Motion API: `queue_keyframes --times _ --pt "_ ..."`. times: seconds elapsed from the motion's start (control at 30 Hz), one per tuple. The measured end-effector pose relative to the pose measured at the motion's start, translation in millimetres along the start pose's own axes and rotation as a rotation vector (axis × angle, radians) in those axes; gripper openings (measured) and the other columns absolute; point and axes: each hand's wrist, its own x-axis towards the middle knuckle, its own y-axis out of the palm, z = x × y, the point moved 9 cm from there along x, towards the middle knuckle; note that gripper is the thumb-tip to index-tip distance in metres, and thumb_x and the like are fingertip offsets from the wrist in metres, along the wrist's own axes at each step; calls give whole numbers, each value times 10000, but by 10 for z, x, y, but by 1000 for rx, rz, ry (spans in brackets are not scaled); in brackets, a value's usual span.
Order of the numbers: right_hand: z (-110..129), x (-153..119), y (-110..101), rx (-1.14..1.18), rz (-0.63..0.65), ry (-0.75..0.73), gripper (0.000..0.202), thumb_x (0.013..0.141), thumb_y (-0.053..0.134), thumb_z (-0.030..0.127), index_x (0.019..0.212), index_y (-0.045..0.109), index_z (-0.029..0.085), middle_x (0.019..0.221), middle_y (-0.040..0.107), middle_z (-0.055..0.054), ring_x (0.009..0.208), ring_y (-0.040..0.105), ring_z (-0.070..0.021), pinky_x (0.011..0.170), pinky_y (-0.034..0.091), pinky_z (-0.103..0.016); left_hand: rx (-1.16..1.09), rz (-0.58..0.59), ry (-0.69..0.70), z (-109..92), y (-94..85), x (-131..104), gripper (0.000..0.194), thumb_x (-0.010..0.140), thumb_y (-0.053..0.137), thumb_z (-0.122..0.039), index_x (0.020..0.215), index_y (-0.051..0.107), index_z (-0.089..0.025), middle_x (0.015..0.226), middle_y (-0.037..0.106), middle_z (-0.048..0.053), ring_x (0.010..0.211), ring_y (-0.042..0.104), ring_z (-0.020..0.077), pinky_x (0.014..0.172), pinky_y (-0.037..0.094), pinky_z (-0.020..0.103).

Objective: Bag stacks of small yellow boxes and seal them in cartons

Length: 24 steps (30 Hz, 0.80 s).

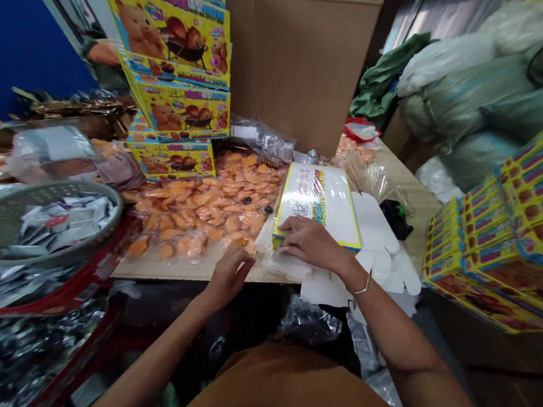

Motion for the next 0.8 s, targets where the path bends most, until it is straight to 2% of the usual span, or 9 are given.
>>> queue_keyframes --times 0.07,0.1,0.2,0.23,0.33,0.4,0.5,0.67,0.8 --pt "-29 -53 -26 53 -3 34 226 920 683 279 716 703 183 1127 687 -95 1016 643 -213 881 524 -383 -40 -157 -116 122 -134 -95 98 990 490 -278 966 564 -218 833 657 31 802 650 178 762 533 337" --pt "-35 -65 -27 63 2 46 219 917 689 287 724 711 186 1126 686 -88 1015 644 -207 884 522 -375 -82 -186 -140 131 -136 -120 116 974 532 -299 1053 562 -220 906 672 41 856 661 184 805 535 350" --pt "-36 -63 -33 61 13 65 173 908 699 260 752 738 198 1118 684 -76 1011 645 -198 904 513 -372 -248 -22 -111 -49 139 -33 461 876 693 -356 1279 520 -215 1105 688 85 1014 662 219 911 519 395" --pt "-36 -58 -41 64 12 70 161 907 696 249 761 745 202 1114 682 -73 1016 644 -198 910 512 -373 -289 45 -108 -121 249 25 469 862 706 -357 1274 538 -211 1079 694 80 1004 661 219 913 514 394" --pt "-30 -53 -71 90 0 77 146 905 692 231 772 751 213 1110 674 -68 1050 640 -200 920 511 -371 -388 157 -165 -205 455 201 174 901 627 -345 980 635 -191 804 654 18 790 625 169 779 504 315" --pt "-17 -55 -79 101 3 74 140 899 705 236 768 748 212 1114 670 -70 1064 638 -202 925 512 -372 -442 223 -220 -173 506 255 234 917 587 -373 777 584 -185 685 575 -8 664 544 134 639 448 252" --pt "7 -59 -80 95 9 53 150 895 724 271 762 746 205 1112 668 -79 1063 637 -209 933 507 -381 -450 279 -243 -139 432 226 333 907 594 -428 690 514 -188 655 525 -15 632 485 125 586 399 235" --pt "-46 -66 -88 118 1 52 162 913 702 277 774 741 202 1109 666 -78 1060 630 -204 903 509 -365 -543 380 -131 -353 272 81 399 969 519 -367 625 438 -182 1031 692 98 954 639 190 834 485 325" --pt "-92 -74 -88 137 -4 57 163 912 702 294 784 745 203 1103 668 -75 1050 627 -203 887 509 -357 -587 171 -272 -150 120 109 339 979 512 -395 718 568 -186 894 716 78 852 662 186 797 514 331"
